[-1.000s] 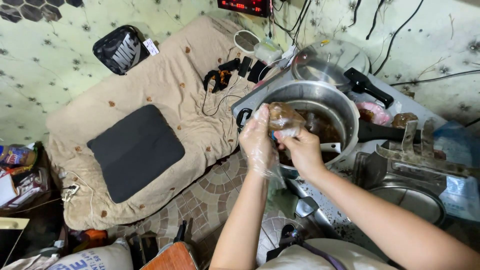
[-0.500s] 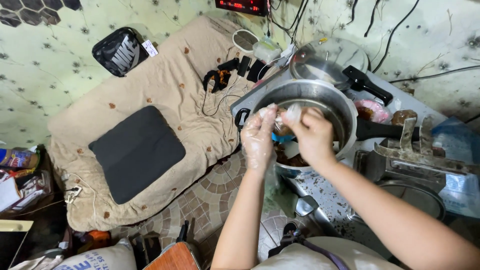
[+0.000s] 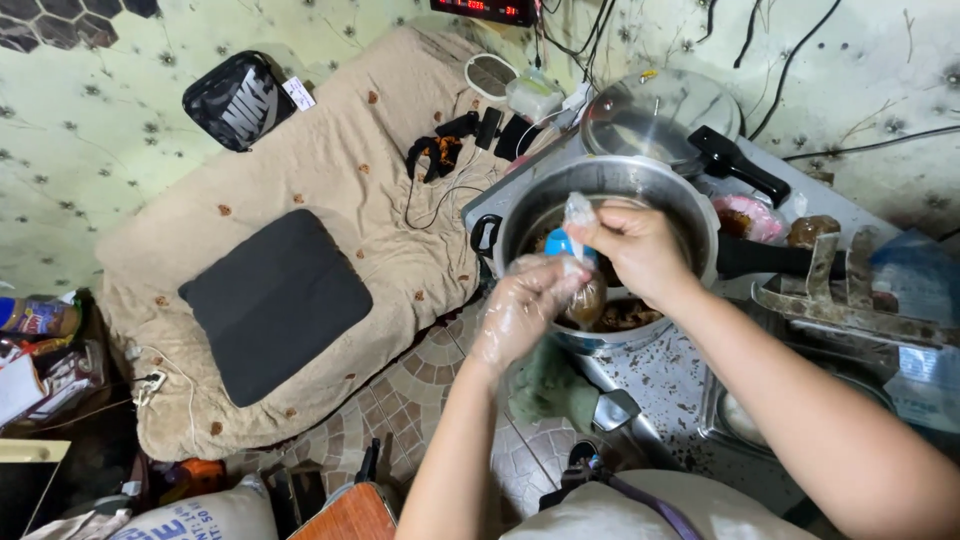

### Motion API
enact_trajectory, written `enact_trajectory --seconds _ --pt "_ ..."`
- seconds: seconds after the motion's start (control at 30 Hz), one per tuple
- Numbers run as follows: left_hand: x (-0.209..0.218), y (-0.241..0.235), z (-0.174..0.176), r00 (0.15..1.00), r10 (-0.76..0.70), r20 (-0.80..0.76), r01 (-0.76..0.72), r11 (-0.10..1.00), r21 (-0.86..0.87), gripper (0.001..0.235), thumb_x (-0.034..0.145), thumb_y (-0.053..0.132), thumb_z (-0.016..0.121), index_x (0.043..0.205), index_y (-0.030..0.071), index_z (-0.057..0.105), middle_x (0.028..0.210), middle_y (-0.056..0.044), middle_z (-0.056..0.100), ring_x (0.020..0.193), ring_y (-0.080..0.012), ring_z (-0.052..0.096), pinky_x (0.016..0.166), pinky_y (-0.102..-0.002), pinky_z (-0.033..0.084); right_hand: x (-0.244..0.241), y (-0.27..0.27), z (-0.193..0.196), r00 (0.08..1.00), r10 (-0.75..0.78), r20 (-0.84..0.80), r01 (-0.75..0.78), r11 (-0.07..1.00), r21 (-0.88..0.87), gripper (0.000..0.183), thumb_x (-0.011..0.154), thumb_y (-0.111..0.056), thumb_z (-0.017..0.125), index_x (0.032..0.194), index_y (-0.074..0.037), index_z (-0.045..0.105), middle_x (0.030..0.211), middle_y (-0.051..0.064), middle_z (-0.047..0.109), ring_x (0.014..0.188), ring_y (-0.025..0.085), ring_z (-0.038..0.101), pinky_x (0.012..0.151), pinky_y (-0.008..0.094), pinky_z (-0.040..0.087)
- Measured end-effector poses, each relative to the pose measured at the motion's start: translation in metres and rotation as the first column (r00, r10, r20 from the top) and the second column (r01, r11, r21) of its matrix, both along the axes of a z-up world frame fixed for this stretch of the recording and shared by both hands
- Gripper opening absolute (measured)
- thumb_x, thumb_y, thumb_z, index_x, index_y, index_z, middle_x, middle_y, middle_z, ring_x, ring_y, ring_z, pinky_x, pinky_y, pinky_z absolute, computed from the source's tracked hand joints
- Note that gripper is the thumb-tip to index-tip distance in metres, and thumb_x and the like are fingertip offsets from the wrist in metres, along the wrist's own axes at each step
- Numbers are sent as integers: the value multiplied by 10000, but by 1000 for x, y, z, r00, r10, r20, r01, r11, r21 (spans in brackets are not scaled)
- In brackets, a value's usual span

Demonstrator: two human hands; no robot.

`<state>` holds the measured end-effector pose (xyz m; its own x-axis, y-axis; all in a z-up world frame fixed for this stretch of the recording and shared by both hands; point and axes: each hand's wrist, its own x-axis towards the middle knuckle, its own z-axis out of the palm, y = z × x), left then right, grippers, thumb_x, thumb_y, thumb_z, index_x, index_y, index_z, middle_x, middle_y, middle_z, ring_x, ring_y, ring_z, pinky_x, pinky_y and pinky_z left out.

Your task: The person portions cooked meat from a large pot into plastic bags using a scoop and a spoon, weighs the bags on a scale, and ties them closed.

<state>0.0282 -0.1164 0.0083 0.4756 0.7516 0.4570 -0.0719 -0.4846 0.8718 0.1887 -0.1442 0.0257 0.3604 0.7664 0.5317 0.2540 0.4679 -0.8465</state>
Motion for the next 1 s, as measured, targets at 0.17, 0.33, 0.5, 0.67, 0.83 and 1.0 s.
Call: enact_trajectory --seconds 0.17,0.33,0.5,0.67,0.83,1.0 --pt "-30 20 -6 951 -251 -178 254 967 -10 350 809 174 871 1123 61 766 1121 -194 721 1112 -368 659 1012 -500 503 10 4 0 972 153 178 -108 964 -242 288 959 -51 643 1232 -89 726 1169 137 752 1153 311 680 968 429 534" --pt "-50 30 -8 912 -343 -223 347 938 -20 567 680 221 958 1169 22 753 1153 -267 668 1143 -407 617 1022 -518 472 22 -8 17 750 400 526 -280 914 -295 217 862 -102 711 1063 -109 792 1098 154 701 1058 386 642 959 489 503" --pt "-50 32 -2 849 -460 -259 481 877 19 569 684 275 968 1158 36 762 1117 -223 684 1074 -357 631 980 -509 489 23 -6 25 511 620 595 -213 762 -611 469 702 -431 879 1097 -237 718 1151 67 594 1191 326 526 1049 470 442" --pt "-51 43 -14 797 -541 -267 569 822 34 582 649 270 983 1132 23 772 1055 -192 692 997 -330 648 937 -473 512 29 4 4 444 637 630 -254 764 -594 460 655 -516 901 898 -253 614 915 -10 486 1022 236 527 859 363 493" --pt "-51 45 -6 762 -597 -251 617 787 1 595 671 267 971 1184 48 764 1053 -179 695 985 -317 641 912 -460 516 28 7 -12 507 642 576 -354 764 -539 407 745 -449 876 834 -203 564 881 6 540 971 261 567 818 393 500" --pt "-54 47 -5 753 -615 -234 620 782 -58 591 687 244 963 1192 28 747 1110 -206 695 1038 -335 634 931 -465 507 25 8 -23 561 590 581 -404 807 -430 388 826 -411 847 803 -163 549 845 39 543 898 290 570 770 412 506"
